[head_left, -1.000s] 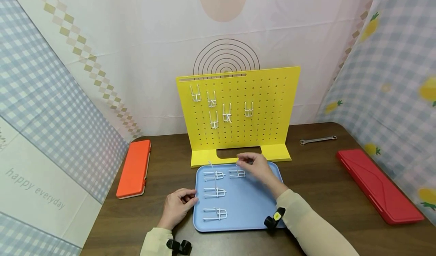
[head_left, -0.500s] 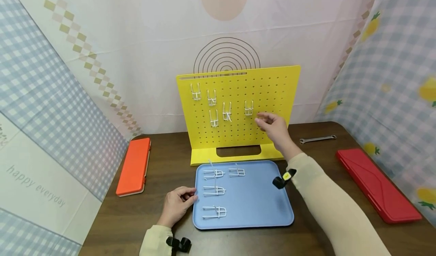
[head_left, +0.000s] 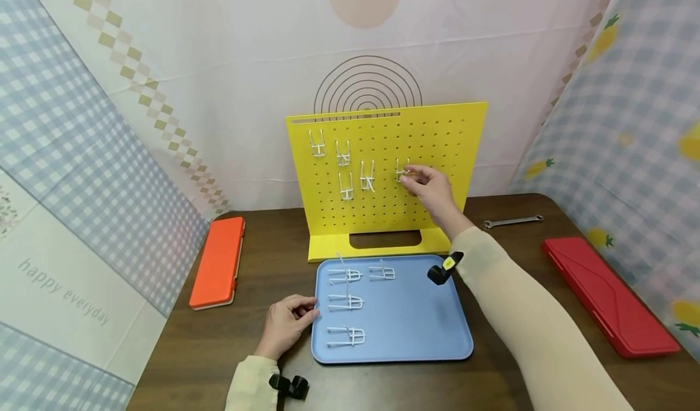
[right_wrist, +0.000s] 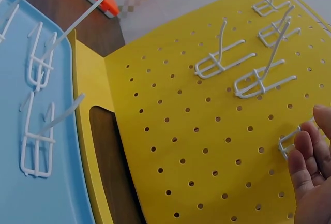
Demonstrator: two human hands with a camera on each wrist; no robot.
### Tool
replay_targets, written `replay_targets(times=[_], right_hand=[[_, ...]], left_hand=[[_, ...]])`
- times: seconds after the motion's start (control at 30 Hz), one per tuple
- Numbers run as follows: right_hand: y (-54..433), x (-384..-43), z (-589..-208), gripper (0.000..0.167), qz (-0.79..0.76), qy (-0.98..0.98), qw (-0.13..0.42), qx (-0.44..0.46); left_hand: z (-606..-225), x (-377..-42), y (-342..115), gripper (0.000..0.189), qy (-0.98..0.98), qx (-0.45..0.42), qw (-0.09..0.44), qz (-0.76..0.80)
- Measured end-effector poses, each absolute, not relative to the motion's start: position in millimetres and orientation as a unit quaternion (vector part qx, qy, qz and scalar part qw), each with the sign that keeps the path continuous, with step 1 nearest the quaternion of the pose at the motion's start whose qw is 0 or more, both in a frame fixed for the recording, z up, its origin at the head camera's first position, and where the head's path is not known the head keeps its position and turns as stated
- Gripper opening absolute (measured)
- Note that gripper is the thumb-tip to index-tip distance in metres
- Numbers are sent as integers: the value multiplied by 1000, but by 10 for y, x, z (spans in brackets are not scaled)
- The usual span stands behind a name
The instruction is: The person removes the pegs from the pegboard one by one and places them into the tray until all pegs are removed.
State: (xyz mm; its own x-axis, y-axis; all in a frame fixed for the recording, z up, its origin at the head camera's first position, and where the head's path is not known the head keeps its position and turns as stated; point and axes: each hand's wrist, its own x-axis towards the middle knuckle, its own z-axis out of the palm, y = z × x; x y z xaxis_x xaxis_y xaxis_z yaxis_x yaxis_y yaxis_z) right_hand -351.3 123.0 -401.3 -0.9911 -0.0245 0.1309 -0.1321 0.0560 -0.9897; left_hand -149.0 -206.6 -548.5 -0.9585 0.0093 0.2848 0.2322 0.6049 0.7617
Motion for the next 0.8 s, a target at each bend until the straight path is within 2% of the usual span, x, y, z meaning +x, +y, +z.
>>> replay_targets(times=[0.53, 0.8], right_hand=[[1200, -3541, -3951, 31, 693, -717, 48, 58], [1263, -3488, -3944, 36, 693, -716, 48, 73]], left_hand=[[-5509, -1506, -2081, 19, -887, -65, 124, -440], [-5512, -1494, -2071, 18, -888, -65, 122, -438]])
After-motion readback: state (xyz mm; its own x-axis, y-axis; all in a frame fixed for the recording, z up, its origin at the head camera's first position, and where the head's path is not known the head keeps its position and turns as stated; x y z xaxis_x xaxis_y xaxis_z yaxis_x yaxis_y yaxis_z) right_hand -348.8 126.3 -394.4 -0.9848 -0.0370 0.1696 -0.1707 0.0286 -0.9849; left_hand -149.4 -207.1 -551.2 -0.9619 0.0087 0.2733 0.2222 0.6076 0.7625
